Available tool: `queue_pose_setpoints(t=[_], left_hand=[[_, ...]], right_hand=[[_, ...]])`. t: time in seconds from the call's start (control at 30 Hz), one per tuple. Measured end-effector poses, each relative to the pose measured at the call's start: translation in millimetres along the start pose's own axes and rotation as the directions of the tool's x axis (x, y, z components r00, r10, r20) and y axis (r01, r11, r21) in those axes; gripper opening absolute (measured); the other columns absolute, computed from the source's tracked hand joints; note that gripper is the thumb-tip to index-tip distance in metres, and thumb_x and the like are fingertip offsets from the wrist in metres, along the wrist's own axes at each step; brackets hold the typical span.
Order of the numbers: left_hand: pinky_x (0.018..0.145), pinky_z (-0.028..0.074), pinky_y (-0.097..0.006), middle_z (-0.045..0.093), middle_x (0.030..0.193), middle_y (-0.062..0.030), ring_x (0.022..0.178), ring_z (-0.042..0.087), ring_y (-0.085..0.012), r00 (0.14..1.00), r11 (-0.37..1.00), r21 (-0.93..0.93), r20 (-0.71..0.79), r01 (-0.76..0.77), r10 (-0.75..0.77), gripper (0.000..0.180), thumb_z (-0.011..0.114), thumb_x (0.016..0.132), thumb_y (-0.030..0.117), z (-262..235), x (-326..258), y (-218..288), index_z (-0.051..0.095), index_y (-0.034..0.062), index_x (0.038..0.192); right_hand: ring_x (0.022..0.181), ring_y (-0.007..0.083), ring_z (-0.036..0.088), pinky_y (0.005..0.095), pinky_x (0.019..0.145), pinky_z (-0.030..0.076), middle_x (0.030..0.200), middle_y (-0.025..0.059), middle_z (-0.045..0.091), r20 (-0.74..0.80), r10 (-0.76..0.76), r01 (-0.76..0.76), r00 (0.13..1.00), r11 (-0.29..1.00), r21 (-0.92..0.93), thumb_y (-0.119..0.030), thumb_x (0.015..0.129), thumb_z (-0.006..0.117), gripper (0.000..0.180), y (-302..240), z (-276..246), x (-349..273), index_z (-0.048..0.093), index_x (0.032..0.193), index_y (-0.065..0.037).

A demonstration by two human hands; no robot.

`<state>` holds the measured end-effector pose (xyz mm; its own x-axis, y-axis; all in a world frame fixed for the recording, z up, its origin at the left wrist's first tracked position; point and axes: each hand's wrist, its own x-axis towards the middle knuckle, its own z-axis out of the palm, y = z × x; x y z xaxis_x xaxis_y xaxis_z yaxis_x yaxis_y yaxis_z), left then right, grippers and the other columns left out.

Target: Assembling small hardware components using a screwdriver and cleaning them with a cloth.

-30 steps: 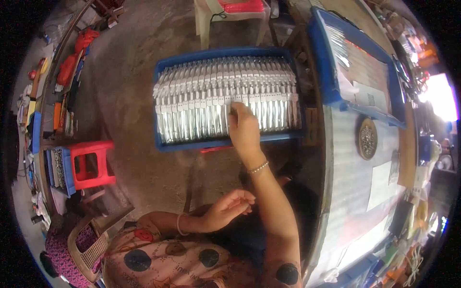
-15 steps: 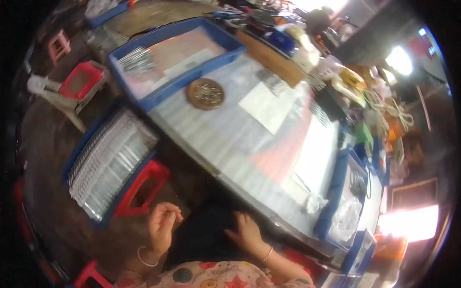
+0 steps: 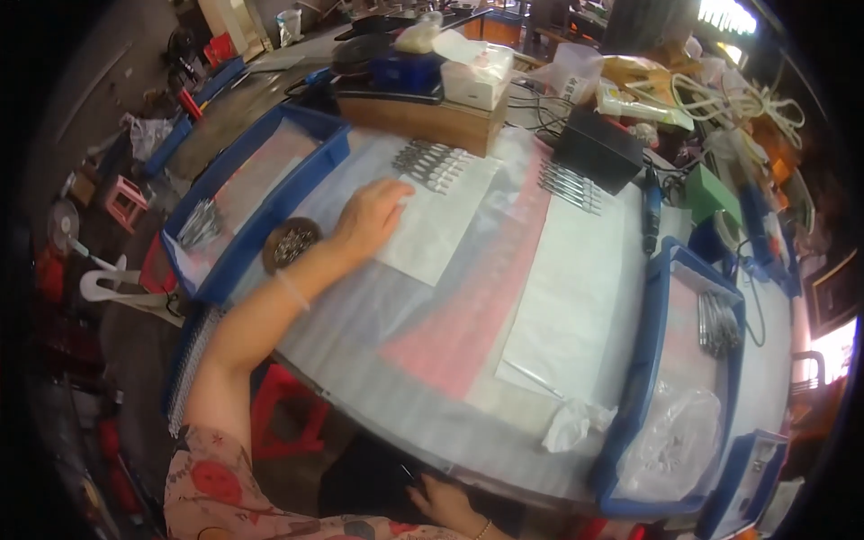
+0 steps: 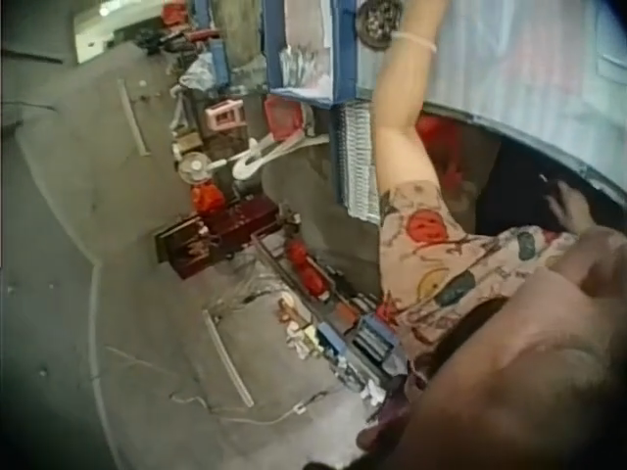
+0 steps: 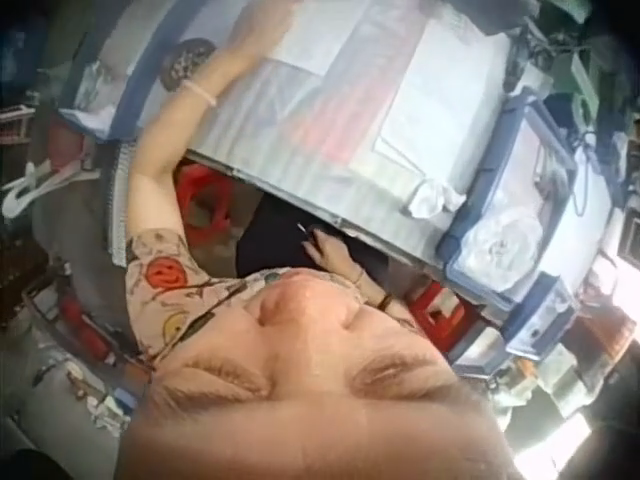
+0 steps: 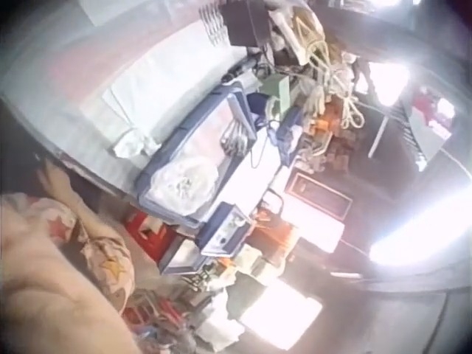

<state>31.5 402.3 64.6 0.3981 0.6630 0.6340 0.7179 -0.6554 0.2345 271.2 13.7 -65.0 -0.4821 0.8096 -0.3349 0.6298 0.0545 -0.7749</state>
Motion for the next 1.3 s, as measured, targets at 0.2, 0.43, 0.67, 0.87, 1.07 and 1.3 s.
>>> queue_pose_setpoints(t=[0.2,0.43,0.67,0.87,1.07,1.3], left_hand=[[0.09,0.038,-0.044,0.057,0.089,-0.0049,0.093,0.059,-0.0217,0.942,0.889,0.367,0.289,-0.275,0.172,0.013,0.049,0.084,0.008,52,24,-66,0.058,0.01,0.093],[0.088,0.04,-0.039,0.056,0.083,-0.0045,0.088,0.058,-0.0211,0.874,0.827,0.36,0.393,-0.432,0.285,0.01,0.05,0.082,0.009,49,37,-65,0.056,0.0103,0.09],[0.079,0.047,-0.037,0.063,0.097,-0.0133,0.089,0.062,-0.03,0.998,0.999,-0.021,0.054,-0.04,0.041,0.031,0.06,0.081,-0.004,-22,-3,19,0.057,0.0028,0.111],[0.072,0.047,-0.021,0.062,0.096,-0.0049,0.086,0.06,-0.0085,0.578,0.139,-0.591,0.666,0.795,-0.471,0.034,0.053,0.097,0.007,-125,-135,163,0.049,0.0005,0.13],[0.059,0.044,-0.018,0.059,0.09,-0.0027,0.068,0.053,-0.0052,0.175,-0.495,-0.284,0.951,0.822,-0.255,0.028,0.054,0.098,0.014,-129,-258,233,0.059,-0.0016,0.12],[0.052,0.037,-0.017,0.055,0.077,0.0009,0.058,0.047,-0.004,0.217,-0.605,-0.279,0.96,0.746,-0.175,0.03,0.048,0.101,0.021,-126,-328,271,0.06,-0.0021,0.117]], right_hand=[[0.054,0.0315,0.061,0.0413,0.052,0.048,0.067,0.0164,0.062,0.124,0.09,-0.097,0.988,0.994,0.049,-0.039,0.09,0.061,0.038,23,5,6,0.066,0.098,-0.002],[0.058,0.0283,0.061,0.0409,0.058,0.05,0.073,0.0133,0.065,0.14,0.016,-0.01,0.99,0.999,-0.047,-0.046,0.088,0.062,0.043,33,5,3,0.067,0.096,-0.004],[0.088,0.0242,0.066,0.0326,0.078,0.053,0.106,0.0127,0.065,-0.113,-0.167,0.158,0.979,0.984,-0.083,-0.023,0.098,0.044,0.03,53,30,-14,0.058,0.119,-0.007],[0.081,0.0429,0.065,0.0478,0.074,0.052,0.085,0.0274,0.065,-0.018,0.228,-0.208,0.973,0.914,0.347,-0.039,0.097,0.05,0.041,10,-1,3,0.066,0.105,-0.001],[0.064,0.0115,0.054,0.0267,0.06,0.046,0.075,0.0086,0.061,-0.077,0.098,-0.058,0.992,0.911,0.409,-0.013,0.084,0.069,0.024,-32,-21,-3,0.062,0.105,-0.004],[0.052,0.0046,0.046,0.0175,0.045,0.033,0.086,0.0035,0.064,0.143,0.204,-0.235,0.968,0.555,0.798,-0.014,0.094,0.061,0.017,-64,-20,-12,0.056,0.107,-0.005]])
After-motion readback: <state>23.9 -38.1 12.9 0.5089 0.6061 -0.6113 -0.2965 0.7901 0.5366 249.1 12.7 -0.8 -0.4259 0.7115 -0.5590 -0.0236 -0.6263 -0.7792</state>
